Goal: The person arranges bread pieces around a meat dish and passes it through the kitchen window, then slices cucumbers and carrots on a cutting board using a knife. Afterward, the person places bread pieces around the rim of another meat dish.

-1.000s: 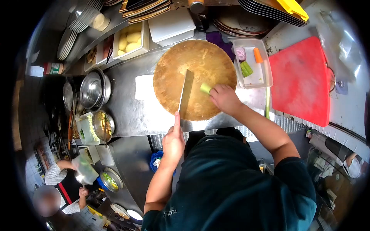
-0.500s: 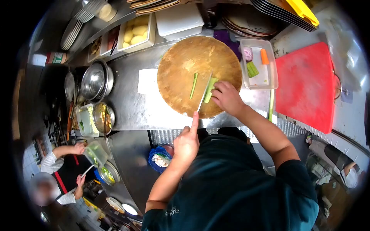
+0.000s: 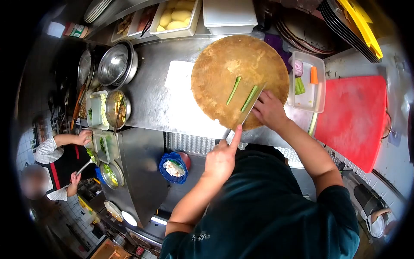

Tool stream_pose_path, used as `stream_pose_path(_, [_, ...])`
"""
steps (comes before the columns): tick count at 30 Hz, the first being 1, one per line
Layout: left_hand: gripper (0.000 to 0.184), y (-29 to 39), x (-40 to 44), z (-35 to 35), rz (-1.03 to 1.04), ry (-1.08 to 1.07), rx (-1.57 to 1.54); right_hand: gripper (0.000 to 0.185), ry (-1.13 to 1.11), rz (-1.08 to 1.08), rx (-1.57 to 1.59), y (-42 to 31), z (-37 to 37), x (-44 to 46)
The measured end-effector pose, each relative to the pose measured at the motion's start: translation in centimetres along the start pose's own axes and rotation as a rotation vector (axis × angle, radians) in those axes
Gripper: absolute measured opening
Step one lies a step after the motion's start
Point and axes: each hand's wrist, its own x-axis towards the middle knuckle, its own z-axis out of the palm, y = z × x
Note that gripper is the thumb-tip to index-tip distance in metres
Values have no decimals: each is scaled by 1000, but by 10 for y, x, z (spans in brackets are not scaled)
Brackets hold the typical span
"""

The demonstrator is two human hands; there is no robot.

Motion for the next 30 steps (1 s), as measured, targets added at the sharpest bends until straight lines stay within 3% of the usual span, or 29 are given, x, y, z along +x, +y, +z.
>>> stream_pose_path(5, [89, -10, 19, 4, 10, 47, -28, 25, -5, -8, 95, 2, -3, 1])
stream_pose_path(9, [79, -40, 24, 9, -47, 158, -400, 22, -2, -72, 33, 10, -5, 6])
stream_pose_path(15, [75, -34, 21, 5, -35, 164, -253, 24, 64, -128, 60, 16, -18, 13])
stream_pose_path(18, [77, -34, 23, 9, -29, 190, -179, 24, -5, 112, 97, 31, -21, -7])
stream_pose_path(19, [78, -34, 22, 7, -19, 155, -166, 24, 122, 245, 141, 36, -20, -17])
stream_pose_path(20, [80, -35, 21, 5, -25, 122, -149, 24, 242, 369, 201, 42, -19, -28])
stream_pose_path(21, [84, -37, 20, 10, -23, 128, -148, 21, 98, 750, 463, 49, -30, -31])
stream_pose_path(22, [86, -33, 19, 0, -45, 64, -153, 17, 362, 855, 805, 59, -25, -36])
stream_pose_path(24, [83, -31, 19, -1, -3, 182, -164, 18, 461, 852, 1255, 52, -60, -14])
stream_pose_path(26, [90, -30, 21, -6, -20, 98, -147, 19, 431, 831, 1405, 5, -95, 30])
stream_pose_path(28, [81, -24, 20, -17, -72, 17, -170, 15, 274, 695, 1446, -52, -99, 69])
stream_pose_path(30, [80, -34, 22, 20, -30, 116, -188, 15, 0, 495, 1533, -114, -82, 88])
